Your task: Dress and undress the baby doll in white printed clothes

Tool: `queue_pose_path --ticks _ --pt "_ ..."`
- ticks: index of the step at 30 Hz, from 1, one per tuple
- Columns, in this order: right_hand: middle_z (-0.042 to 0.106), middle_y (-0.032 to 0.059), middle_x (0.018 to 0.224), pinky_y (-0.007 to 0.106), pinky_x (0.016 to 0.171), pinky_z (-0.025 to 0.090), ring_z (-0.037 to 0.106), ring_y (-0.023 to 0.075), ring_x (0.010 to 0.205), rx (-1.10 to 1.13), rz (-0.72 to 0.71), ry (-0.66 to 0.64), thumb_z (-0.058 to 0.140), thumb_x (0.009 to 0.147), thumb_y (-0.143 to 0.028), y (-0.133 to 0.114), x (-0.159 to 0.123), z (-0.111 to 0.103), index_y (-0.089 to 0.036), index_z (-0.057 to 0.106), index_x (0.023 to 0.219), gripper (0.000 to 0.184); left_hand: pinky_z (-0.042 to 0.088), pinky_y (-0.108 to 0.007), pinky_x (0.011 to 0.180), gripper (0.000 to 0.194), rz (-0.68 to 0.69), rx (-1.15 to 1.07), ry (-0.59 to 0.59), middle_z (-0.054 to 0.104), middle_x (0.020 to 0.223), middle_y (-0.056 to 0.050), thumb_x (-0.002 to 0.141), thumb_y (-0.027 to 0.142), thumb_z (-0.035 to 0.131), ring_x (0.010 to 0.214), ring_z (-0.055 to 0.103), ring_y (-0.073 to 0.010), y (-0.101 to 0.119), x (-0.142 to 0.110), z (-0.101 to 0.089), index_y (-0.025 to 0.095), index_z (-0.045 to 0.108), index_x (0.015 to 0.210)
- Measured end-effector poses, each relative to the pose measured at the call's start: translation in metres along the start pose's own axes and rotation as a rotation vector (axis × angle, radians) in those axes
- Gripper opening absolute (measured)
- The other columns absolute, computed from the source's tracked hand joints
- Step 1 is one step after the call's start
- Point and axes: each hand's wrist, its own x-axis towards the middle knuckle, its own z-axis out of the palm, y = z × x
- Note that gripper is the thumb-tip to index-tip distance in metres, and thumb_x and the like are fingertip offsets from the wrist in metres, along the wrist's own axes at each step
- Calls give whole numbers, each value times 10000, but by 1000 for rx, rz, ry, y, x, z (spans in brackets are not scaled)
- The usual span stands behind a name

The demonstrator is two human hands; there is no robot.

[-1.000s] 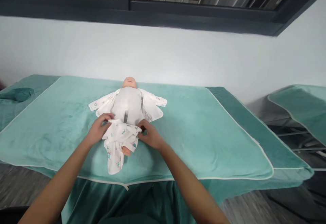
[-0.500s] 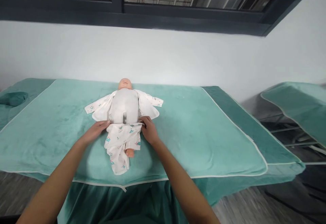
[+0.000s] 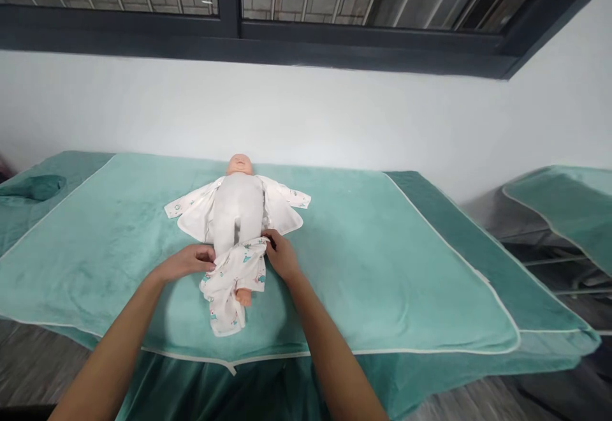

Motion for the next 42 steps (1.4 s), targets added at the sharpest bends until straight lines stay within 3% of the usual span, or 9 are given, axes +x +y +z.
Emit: queue_pose_path --ticks 3,8,14,20,27,33,36,39,42 --pt "743 38 938 318 750 479 648 207 808 -37 0 -8 476 909 -290 -1 -1 1 -210 664 1078 264 379 -237 643 312 63 -23 63 591 749 10 751 410 802 702 520 -127 -4 -4 -1 160 618 795" --pt "749 63 1015 326 792 477 671 230 904 -104 -54 -7 450 922 -269 1 -2 3 -217 671 1092 284 421 -256 760 340 252 -82 366 602 911 -24 785 438 766 851 542 -155 -16 -7 6 174 553 767" --pt "759 36 914 322 722 461 683 241 834 -181 32 -45 447 907 -252 3 1 2 -250 675 1112 307 350 -235 637 310 228 25 672 487 745 29 870 487 647 693 442 -130 -25 2 23 204 529 824" --pt "760 18 994 327 788 478 685 231 914 -74 22 -57 442 878 -224 1 0 0 -257 672 1090 315 375 -270 687 269 212 267 674 548 790 1 934 458 531 750 481 -164 -17 4 34 204 566 855" --pt "749 12 1026 346 847 483 670 226 959 47 31 -56 453 799 -192 -2 -5 2 -252 664 1055 336 416 -265 774 115 230 208 345 597 940 -11 850 269 581 846 514 -168 -11 -13 24 202 612 937" --pt "725 27 1079 372 942 491 664 214 1031 285 48 -91 513 745 -189 1 -5 6 -246 602 1114 384 449 -272 826 66 239 202 247 657 1071 -33 791 207 598 956 577 -188 -11 -8 20 196 595 856" --pt "707 43 1151 378 980 494 646 219 1119 494 73 -121 572 668 -175 4 -1 7 -252 567 1133 471 452 -302 914 64 249 171 311 664 1205 -65 782 238 649 1053 602 -214 -11 -3 23 190 626 818" --pt "687 64 1231 383 954 517 636 238 1149 659 109 -105 606 598 -160 1 2 8 -257 553 1165 578 446 -339 996 154 270 -4 508 556 1440 -103 757 305 712 1245 565 -271 -8 3 32 180 623 769" --pt "639 84 1350 390 921 536 629 260 1177 764 124 -62 596 577 -160 -6 5 12 -262 544 1227 659 506 -356 903 269 308 -294 648 488 1525 -124 704 370 762 1238 587 -307 -2 10 43 175 584 758"
